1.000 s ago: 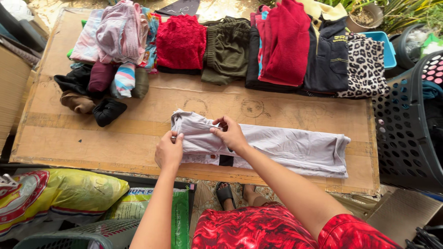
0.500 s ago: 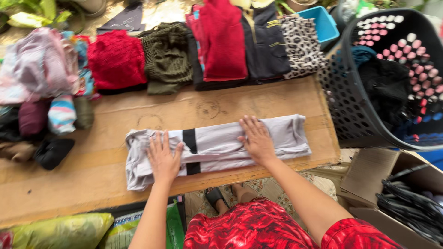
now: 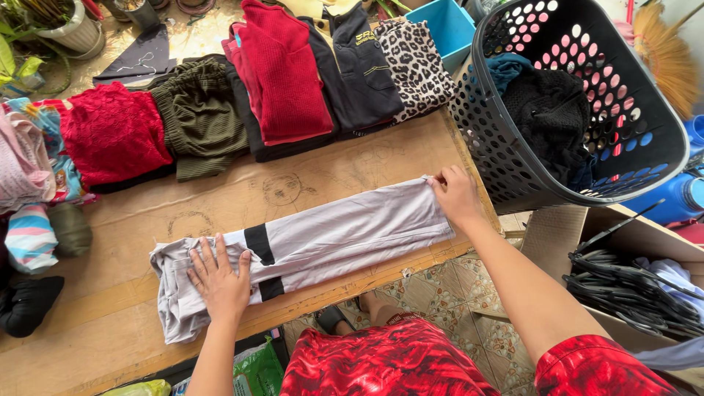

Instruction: The person folds several clothing items, including a leopard print top, a black polo shirt, a red camisole, and a grey polo shirt, by hand on a wooden surface and places them into a black laundry basket.

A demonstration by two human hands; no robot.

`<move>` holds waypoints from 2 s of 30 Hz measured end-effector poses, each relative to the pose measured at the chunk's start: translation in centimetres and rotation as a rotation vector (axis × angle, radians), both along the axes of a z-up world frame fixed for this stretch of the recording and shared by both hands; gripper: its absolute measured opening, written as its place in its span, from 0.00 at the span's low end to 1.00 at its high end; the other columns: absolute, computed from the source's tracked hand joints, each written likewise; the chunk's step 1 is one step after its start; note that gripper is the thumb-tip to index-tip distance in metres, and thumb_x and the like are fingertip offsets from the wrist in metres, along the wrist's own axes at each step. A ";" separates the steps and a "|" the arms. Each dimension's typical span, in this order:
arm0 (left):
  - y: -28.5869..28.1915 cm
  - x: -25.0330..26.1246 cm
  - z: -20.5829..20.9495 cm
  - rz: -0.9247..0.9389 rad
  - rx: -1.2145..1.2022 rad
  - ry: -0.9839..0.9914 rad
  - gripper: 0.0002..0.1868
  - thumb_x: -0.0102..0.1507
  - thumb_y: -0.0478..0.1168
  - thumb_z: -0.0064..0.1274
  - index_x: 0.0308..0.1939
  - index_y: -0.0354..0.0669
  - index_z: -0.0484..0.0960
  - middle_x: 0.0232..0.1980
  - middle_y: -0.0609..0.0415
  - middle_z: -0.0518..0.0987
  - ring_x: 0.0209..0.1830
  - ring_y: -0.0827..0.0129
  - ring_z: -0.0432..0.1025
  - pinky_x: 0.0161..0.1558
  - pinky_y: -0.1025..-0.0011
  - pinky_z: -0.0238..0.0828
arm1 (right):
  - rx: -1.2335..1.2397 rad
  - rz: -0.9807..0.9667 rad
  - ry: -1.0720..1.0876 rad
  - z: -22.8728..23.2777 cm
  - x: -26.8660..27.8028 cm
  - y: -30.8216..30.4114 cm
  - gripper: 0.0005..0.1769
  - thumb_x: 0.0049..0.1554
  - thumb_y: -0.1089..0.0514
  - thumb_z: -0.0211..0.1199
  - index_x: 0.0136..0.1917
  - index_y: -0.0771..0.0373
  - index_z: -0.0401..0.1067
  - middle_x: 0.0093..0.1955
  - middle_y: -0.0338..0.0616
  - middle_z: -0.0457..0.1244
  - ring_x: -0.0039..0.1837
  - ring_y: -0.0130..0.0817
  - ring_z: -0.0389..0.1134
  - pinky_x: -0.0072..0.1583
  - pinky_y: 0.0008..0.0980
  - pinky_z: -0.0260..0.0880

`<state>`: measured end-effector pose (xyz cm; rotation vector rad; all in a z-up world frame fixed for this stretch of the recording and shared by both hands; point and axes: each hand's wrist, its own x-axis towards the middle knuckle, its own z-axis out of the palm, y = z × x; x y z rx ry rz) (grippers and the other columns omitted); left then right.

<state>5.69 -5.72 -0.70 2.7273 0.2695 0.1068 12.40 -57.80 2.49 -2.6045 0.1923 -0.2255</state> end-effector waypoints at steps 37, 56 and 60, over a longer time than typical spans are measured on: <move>0.2 0.2 -0.3 0.006 0.018 0.051 0.43 0.67 0.71 0.32 0.81 0.57 0.52 0.84 0.48 0.45 0.84 0.50 0.32 0.77 0.46 0.24 | 1.043 -0.186 0.380 0.3 1.3 -2.0 0.11 0.60 0.51 0.63 0.52 0.58 0.72 0.45 0.31 0.67 0.44 0.20 0.67 0.44 0.27 0.69; 0.3 0.2 -0.4 0.012 0.021 0.066 0.43 0.66 0.72 0.31 0.81 0.58 0.51 0.84 0.49 0.44 0.84 0.50 0.32 0.77 0.47 0.24 | 1.124 -0.327 0.392 0.3 1.9 -2.1 0.08 0.59 0.53 0.66 0.47 0.58 0.70 0.44 0.34 0.66 0.45 0.27 0.69 0.46 0.33 0.72; 0.3 0.2 -0.5 0.014 0.027 0.066 0.43 0.66 0.72 0.30 0.81 0.59 0.51 0.84 0.49 0.44 0.84 0.51 0.32 0.77 0.48 0.24 | 0.980 -0.290 0.267 -1.4 2.1 -2.3 0.09 0.63 0.52 0.62 0.48 0.59 0.71 0.42 0.35 0.66 0.43 0.25 0.65 0.44 0.32 0.69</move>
